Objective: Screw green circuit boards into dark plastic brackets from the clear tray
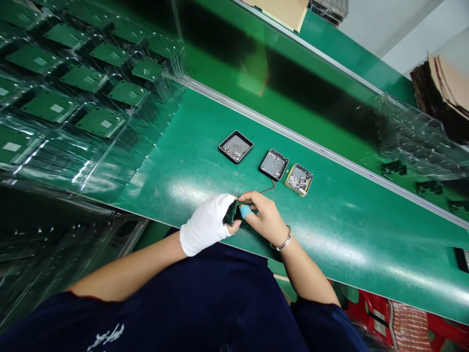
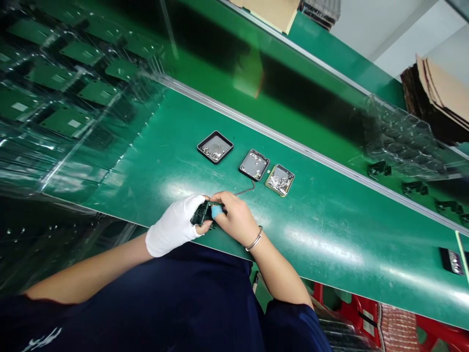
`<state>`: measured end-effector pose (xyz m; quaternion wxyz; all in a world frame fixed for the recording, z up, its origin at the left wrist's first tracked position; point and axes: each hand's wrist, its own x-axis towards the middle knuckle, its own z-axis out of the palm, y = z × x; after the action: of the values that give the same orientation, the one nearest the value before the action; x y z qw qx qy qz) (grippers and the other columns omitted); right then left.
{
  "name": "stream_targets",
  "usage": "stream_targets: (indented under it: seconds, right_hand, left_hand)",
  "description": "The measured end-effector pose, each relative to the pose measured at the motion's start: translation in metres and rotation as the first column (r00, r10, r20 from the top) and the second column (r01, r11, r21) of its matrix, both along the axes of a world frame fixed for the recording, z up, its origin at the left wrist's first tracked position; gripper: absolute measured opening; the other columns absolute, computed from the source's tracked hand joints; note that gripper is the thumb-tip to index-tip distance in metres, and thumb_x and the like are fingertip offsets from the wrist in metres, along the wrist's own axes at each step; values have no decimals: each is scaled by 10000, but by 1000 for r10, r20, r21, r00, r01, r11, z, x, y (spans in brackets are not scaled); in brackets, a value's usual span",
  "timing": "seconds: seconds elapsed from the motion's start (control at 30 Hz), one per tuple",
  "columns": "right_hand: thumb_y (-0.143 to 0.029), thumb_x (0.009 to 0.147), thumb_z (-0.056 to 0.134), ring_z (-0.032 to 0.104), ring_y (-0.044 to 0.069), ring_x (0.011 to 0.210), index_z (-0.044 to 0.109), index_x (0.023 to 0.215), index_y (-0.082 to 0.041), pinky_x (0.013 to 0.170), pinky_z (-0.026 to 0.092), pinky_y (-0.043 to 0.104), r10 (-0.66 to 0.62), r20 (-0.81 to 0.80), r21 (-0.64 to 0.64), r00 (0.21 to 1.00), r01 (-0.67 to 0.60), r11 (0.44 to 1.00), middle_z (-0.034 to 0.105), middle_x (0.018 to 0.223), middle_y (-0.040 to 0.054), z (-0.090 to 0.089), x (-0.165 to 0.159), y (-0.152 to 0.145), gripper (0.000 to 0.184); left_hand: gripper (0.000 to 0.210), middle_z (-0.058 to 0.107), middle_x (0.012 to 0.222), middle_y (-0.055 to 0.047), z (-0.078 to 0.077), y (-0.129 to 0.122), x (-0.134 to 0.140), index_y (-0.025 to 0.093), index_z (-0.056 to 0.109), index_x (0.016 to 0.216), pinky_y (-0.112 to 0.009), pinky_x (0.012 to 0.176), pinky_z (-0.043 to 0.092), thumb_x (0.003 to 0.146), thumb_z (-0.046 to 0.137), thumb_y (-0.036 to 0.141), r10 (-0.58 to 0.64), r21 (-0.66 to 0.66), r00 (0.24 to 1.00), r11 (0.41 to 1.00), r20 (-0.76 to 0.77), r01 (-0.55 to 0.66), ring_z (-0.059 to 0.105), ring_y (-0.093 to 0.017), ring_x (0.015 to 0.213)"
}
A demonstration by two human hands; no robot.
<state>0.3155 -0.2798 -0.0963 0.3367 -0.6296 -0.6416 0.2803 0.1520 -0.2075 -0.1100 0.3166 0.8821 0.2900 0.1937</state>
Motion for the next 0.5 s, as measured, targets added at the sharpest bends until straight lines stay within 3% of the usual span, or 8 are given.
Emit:
stream_targets:
  seconds: [0.07, 0.13, 0.23, 0.3, 0.4, 0.5]
  right_hand:
    - [-223, 862, 528, 640, 158, 946, 562, 1097, -212, 765, 550, 283, 50, -86, -30, 995, -53, 998, 654, 1066, 48, 1, 7, 2, 238]
    - [-261, 887, 536, 622, 173, 1009, 551, 1147, -214, 799, 548, 309, 29, -73, -21, 997, -31, 999, 635, 1127, 64, 2, 15, 4, 265]
    - [-216, 901, 500, 591, 209, 1027, 581, 1116, -202, 878, 510, 390, -33, 149, 28, 988, 29, 999, 628, 1119, 82, 1, 33, 8, 230]
    - [-154, 869, 506, 560, 244, 1019, 615, 1056, -180, 902, 475, 438, -7, 343, 14, 939, 2, 1000, 624, 1084, 103, -2, 47, 11, 218]
    - [-74, 811, 505, 531, 261, 922, 635, 933, -160, 831, 467, 437, 70, 524, -80, 849, -33, 996, 613, 981, 117, -10, 62, 12, 198]
    - [-20, 784, 443, 526, 234, 844, 592, 893, -161, 783, 467, 386, 115, 495, -102, 861, -74, 992, 598, 910, 104, -18, 65, 9, 233]
  left_hand:
    - [324, 654, 914, -85, 9, 15, -4, 177, 569, 1007, -355, 728, 519, 767, 567, 395, -67, -75, 997, 995, -50, 63, 644, -242, 827]
    - [380, 676, 922, -70, 18, 35, -5, 196, 603, 1005, -324, 712, 498, 777, 568, 498, -147, -133, 980, 983, -132, 129, 646, -236, 836]
    - [414, 658, 698, -28, 27, 65, 2, 212, 644, 765, -294, 596, 439, 800, 501, 599, -301, -210, 885, 948, -356, 238, 625, -216, 668]
    - [441, 639, 637, -18, 29, 79, 9, 211, 640, 695, -285, 577, 420, 808, 483, 608, -373, -246, 820, 925, -434, 290, 609, -202, 618]
    - [436, 704, 934, -47, 30, 86, 11, 210, 661, 971, -313, 735, 480, 804, 510, 583, -281, -199, 883, 955, -376, 219, 656, -233, 855]
    - [566, 630, 1186, -96, 27, 71, -7, 182, 546, 1207, -389, 940, 458, 817, 498, 590, -64, -80, 979, 996, -193, 49, 589, -272, 1114]
